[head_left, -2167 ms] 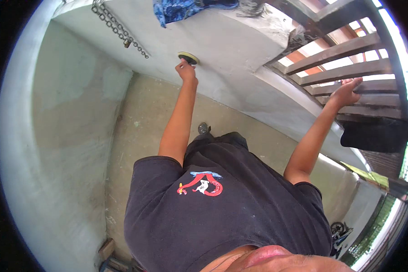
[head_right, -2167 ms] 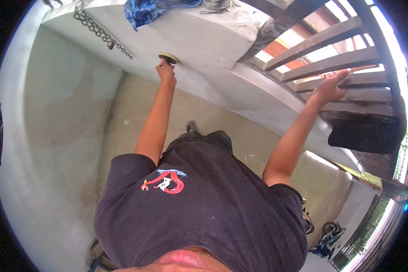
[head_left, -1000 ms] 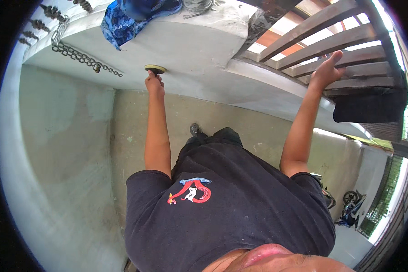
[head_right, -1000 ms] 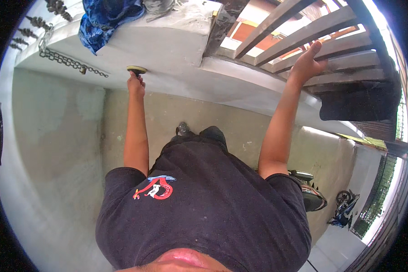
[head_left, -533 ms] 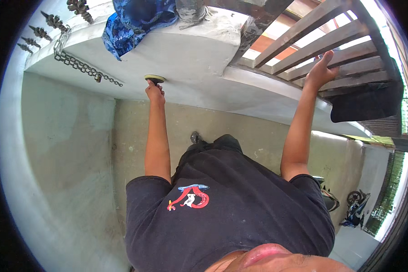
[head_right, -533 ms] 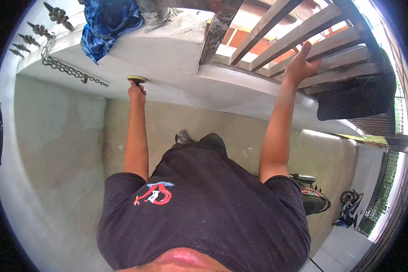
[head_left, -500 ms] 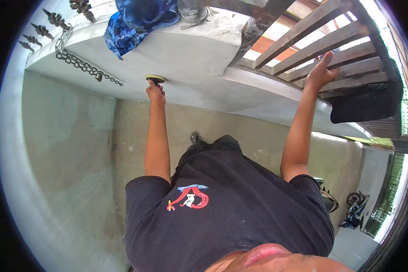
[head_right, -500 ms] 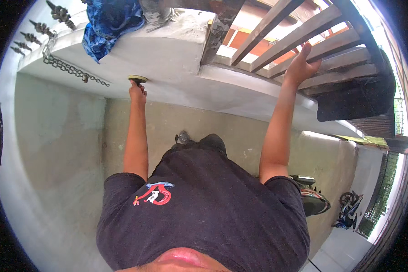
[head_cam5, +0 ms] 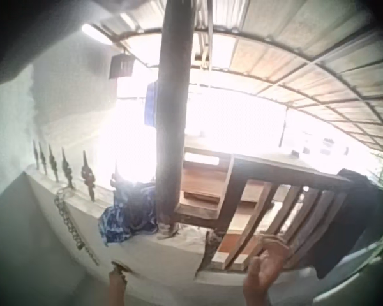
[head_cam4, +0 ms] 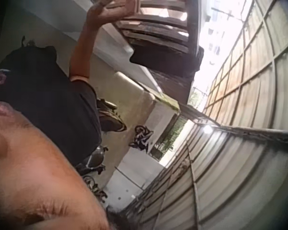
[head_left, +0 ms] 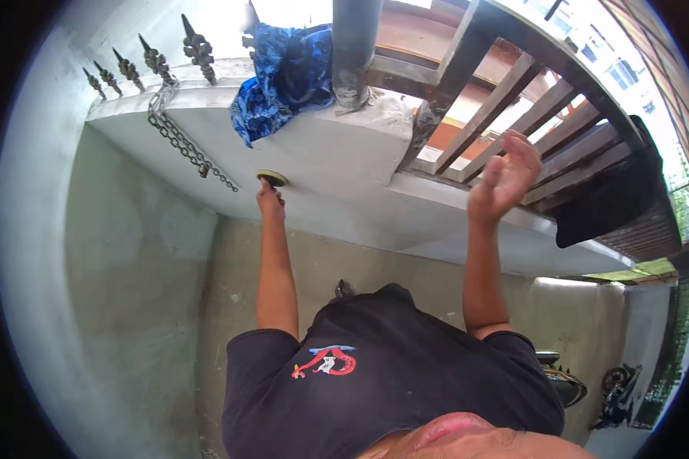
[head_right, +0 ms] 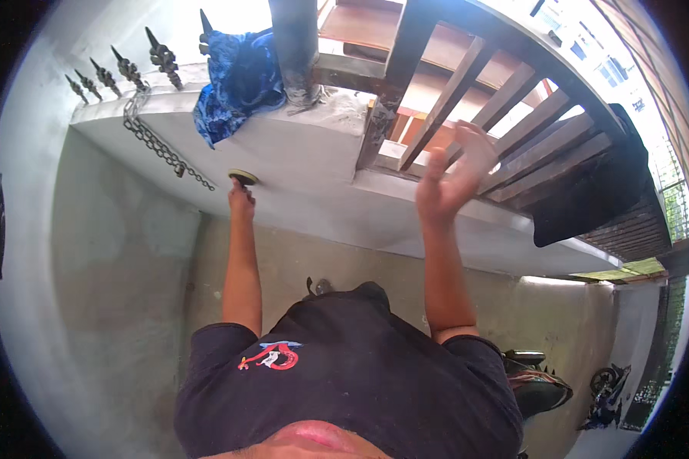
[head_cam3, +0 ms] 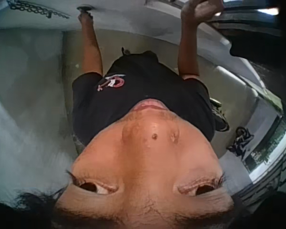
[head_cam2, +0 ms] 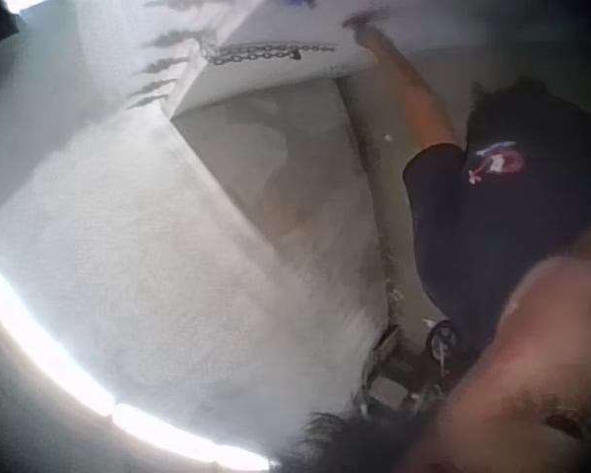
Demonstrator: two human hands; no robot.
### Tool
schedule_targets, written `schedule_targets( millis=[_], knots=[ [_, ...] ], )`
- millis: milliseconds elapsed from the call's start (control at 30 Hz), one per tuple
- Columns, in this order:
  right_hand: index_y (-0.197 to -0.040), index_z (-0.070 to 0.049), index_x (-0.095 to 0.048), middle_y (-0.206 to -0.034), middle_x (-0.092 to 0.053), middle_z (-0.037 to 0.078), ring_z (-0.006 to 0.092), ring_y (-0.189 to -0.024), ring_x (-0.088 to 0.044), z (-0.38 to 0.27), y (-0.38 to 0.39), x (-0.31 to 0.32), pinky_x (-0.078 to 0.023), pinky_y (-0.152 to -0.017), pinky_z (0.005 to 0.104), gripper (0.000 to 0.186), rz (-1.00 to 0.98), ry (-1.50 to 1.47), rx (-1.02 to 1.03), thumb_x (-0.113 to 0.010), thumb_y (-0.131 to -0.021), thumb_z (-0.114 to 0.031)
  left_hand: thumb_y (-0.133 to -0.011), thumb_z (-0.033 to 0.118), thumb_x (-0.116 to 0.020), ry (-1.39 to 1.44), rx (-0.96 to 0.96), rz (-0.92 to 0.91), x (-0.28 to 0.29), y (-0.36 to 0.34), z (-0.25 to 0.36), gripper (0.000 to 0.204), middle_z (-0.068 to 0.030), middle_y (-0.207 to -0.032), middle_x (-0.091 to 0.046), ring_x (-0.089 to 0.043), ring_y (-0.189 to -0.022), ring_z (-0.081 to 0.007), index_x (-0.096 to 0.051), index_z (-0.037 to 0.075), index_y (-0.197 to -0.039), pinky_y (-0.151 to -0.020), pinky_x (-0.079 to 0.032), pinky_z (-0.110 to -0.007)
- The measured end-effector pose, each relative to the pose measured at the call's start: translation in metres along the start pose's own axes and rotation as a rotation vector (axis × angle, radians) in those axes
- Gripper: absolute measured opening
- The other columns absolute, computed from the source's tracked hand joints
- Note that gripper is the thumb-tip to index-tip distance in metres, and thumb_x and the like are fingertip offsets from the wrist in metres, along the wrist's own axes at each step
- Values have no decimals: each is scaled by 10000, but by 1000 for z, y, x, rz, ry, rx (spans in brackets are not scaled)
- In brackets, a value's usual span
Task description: The person sands a balcony ledge using a hand sanding pad, then carries a wooden block and the sanding pad across the room. The person sets down the block, sits on it, and sands the lower wall with the sanding pad.
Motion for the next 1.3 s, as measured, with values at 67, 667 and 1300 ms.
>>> schedule_targets(
  millis=[67,667,1300],
  knots=[
    [-1119,-9,-524,-1084,-556,146,278,-1063,-522,-11,12,-29,-395,-965,412,393,-75,-16,42,-622,-955,-353,-972,534,-563,22,107,-56,-3,6,-15,451,5,-776,-486,-454,-585,-80,-508,91,-907,-424,-316,-227],
    [-1068,-31,-505,-1027,-485,150,274,-953,-477,-1,80,-129,-401,-831,390,382,-193,-134,333,-564,-964,-394,-948,500,-627,124,64,2,4,0,-15,450,-31,-870,-544,-470,-622,-94,-490,87,-1064,-459,-341,-219],
    [-969,-30,-496,-959,-470,93,231,-905,-444,14,86,-133,-375,-809,355,380,-28,12,342,-398,-1005,-396,-985,497,-557,103,50,274,24,-42,-17,420,-26,-698,-522,-435,-482,-105,-479,87,-933,-400,-302,-259]
  ],
)
Point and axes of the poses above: each hand's wrist, its own y-axis away from the middle knuckle, its own x-axis out of the back of the hand, z = x × y, the point moved 7 cm from there along -y, towards the middle knuckle
